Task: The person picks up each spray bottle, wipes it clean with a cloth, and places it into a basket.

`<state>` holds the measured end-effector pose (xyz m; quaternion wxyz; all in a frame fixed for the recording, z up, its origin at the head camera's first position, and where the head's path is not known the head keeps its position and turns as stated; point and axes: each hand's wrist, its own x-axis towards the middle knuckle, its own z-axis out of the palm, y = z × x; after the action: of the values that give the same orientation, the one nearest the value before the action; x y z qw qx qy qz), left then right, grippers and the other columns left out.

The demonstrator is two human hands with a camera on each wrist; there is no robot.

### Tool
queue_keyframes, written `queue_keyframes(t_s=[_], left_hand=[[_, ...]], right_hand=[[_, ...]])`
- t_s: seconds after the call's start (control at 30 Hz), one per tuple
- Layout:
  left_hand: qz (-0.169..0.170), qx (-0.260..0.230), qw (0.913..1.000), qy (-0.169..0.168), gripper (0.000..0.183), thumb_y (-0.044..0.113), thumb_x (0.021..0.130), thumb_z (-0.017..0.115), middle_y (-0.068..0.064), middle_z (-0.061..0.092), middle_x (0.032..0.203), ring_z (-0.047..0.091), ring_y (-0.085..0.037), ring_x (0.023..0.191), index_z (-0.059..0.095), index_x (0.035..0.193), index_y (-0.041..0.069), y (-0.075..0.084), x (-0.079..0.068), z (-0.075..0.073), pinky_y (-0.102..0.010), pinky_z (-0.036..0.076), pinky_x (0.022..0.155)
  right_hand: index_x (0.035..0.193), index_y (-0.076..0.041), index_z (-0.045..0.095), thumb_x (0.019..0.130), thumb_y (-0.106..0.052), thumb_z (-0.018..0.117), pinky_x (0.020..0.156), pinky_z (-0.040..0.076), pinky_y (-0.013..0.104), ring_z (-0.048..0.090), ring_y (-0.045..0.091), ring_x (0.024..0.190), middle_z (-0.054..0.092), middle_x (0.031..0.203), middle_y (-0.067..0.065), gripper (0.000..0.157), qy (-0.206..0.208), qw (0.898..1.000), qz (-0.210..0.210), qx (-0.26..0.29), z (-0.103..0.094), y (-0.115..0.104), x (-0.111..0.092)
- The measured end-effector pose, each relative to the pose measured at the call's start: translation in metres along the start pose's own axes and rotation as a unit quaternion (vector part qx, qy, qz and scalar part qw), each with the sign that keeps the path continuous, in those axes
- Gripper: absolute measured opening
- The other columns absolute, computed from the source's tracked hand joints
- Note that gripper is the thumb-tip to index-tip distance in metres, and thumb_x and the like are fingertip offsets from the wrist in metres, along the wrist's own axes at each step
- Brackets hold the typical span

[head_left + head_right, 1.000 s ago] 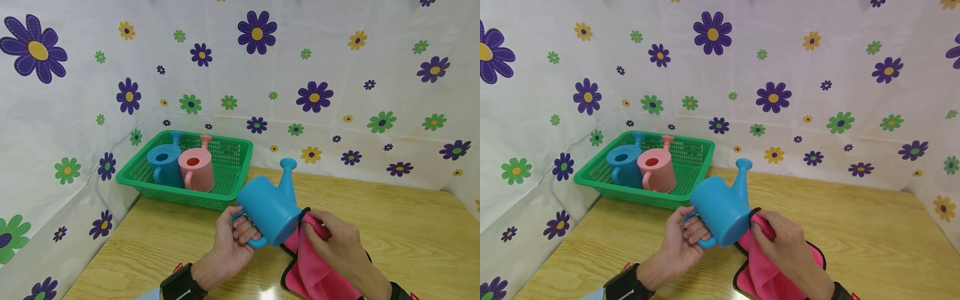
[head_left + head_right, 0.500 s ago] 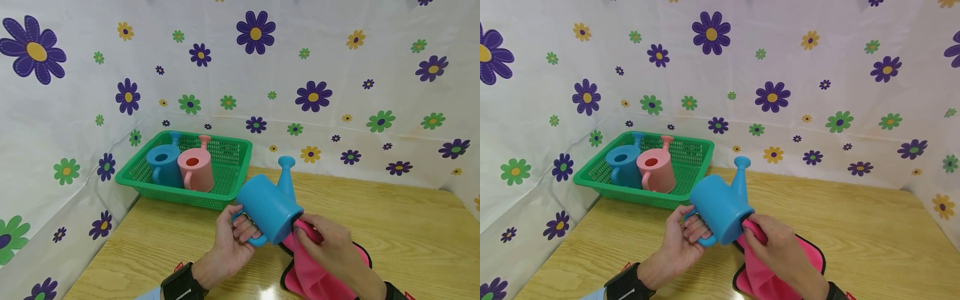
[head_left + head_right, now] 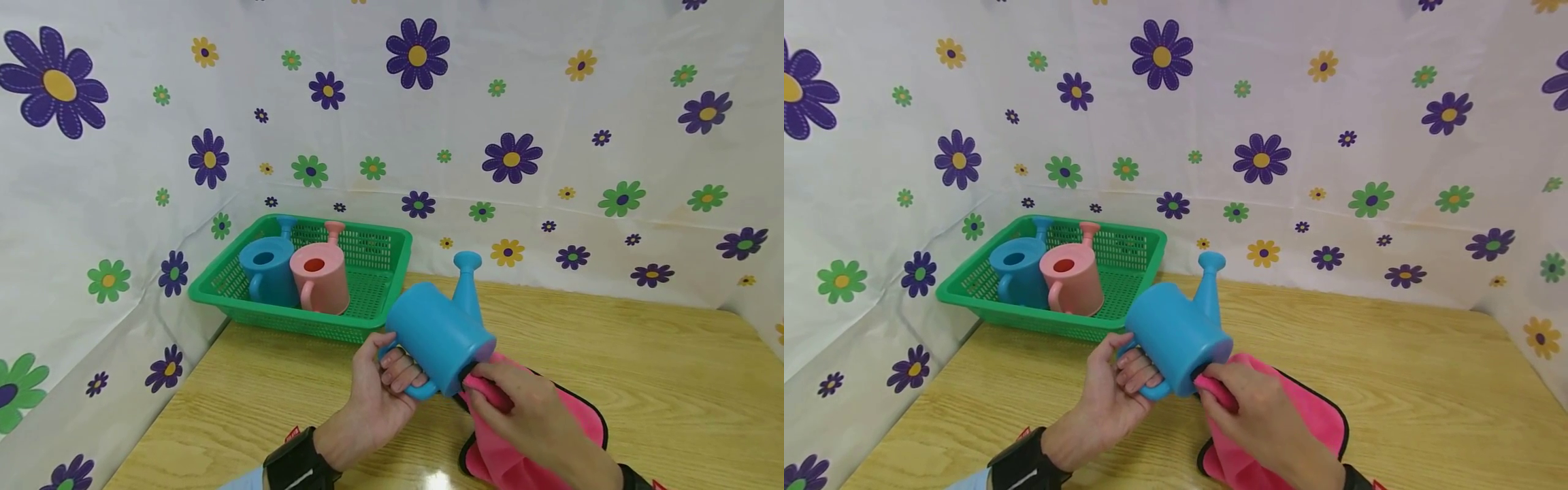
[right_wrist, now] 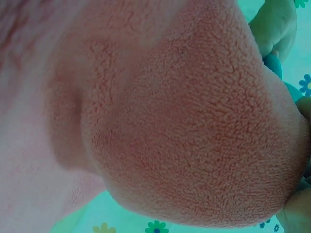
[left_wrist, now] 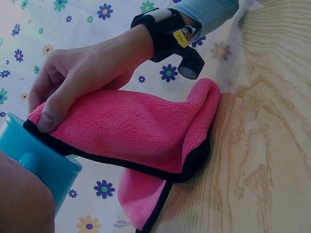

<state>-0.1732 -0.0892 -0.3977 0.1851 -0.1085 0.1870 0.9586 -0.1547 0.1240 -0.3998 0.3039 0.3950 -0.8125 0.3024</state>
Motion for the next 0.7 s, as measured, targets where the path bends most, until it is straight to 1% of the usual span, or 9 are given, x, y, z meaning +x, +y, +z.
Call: queue_keyframes(t_s=[0.13,0.2,0.27,0.37,0.5,0.6,0.7], left_hand=[[-0.002,-0.001,1.0000,-0.003,0.041,0.025,0.087,0.050,0.006,0.022,0.049,0.028,-0.010,0.039,0.030,0.052,0.019,-0.0001,0.0006,0.0011,-0.025,0.032,0.050],[-0.004,-0.003,1.0000,-0.003,0.041,0.025,0.087,0.050,0.006,0.022,0.049,0.029,-0.010,0.039,0.030,0.052,0.019,-0.0001,0.0007,0.0013,-0.025,0.032,0.050],[-0.005,-0.003,1.0000,-0.002,0.041,0.025,0.087,0.049,0.006,0.022,0.048,0.029,-0.010,0.039,0.030,0.052,0.018,-0.0001,0.0005,0.0013,-0.025,0.032,0.050],[-0.006,-0.005,1.0000,-0.002,0.040,0.025,0.088,0.049,0.006,0.023,0.048,0.029,-0.010,0.039,0.031,0.052,0.018,0.0001,0.0002,0.0010,-0.025,0.032,0.050],[-0.007,-0.007,0.9999,-0.008,0.040,0.025,0.088,0.049,0.006,0.022,0.049,0.029,-0.010,0.039,0.030,0.053,0.019,0.0009,0.0000,0.0008,-0.025,0.032,0.050],[-0.010,-0.007,0.9999,-0.011,0.040,0.025,0.088,0.049,0.006,0.021,0.050,0.029,-0.010,0.039,0.029,0.053,0.019,0.0007,0.0000,0.0006,-0.025,0.032,0.051],[-0.010,-0.006,0.9999,-0.012,0.040,0.025,0.087,0.049,0.006,0.020,0.050,0.029,-0.010,0.039,0.028,0.054,0.018,0.0003,-0.0003,0.0004,-0.025,0.032,0.051]], right_hand=[[0.095,-0.009,0.068,0.095,-0.031,0.058,0.052,0.050,0.016,0.051,0.003,0.062,0.063,0.075,-0.006,0.025,-0.015,1.000,-0.024,0.013,0.0032,-0.0042,0.0002],[0.095,-0.010,0.068,0.094,-0.028,0.061,0.053,0.050,0.016,0.052,0.002,0.062,0.063,0.075,-0.007,0.019,-0.024,0.999,-0.036,0.026,0.0045,-0.0057,0.0003],[0.095,-0.011,0.068,0.094,-0.027,0.062,0.054,0.050,0.015,0.052,0.002,0.063,0.064,0.076,-0.007,0.018,-0.033,0.998,-0.045,0.038,0.0056,-0.0071,0.0004],[0.095,-0.011,0.068,0.095,-0.030,0.058,0.057,0.052,0.016,0.054,0.003,0.065,0.065,0.078,-0.006,0.022,-0.041,0.997,-0.050,0.048,0.0069,-0.0092,0.0004],[0.095,-0.012,0.068,0.097,-0.038,0.053,0.057,0.052,0.014,0.054,0.001,0.065,0.065,0.078,-0.007,0.030,-0.053,0.997,-0.039,0.051,0.0082,-0.0101,0.0001],[0.095,-0.013,0.068,0.097,-0.040,0.052,0.057,0.052,0.013,0.053,0.000,0.065,0.065,0.078,-0.008,0.031,-0.058,0.997,-0.037,0.044,0.0082,-0.0093,-0.0008],[0.095,-0.012,0.067,0.095,-0.036,0.057,0.057,0.053,0.015,0.055,0.002,0.065,0.065,0.077,-0.006,0.026,-0.056,0.996,-0.047,0.041,0.0080,-0.0079,-0.0019]])
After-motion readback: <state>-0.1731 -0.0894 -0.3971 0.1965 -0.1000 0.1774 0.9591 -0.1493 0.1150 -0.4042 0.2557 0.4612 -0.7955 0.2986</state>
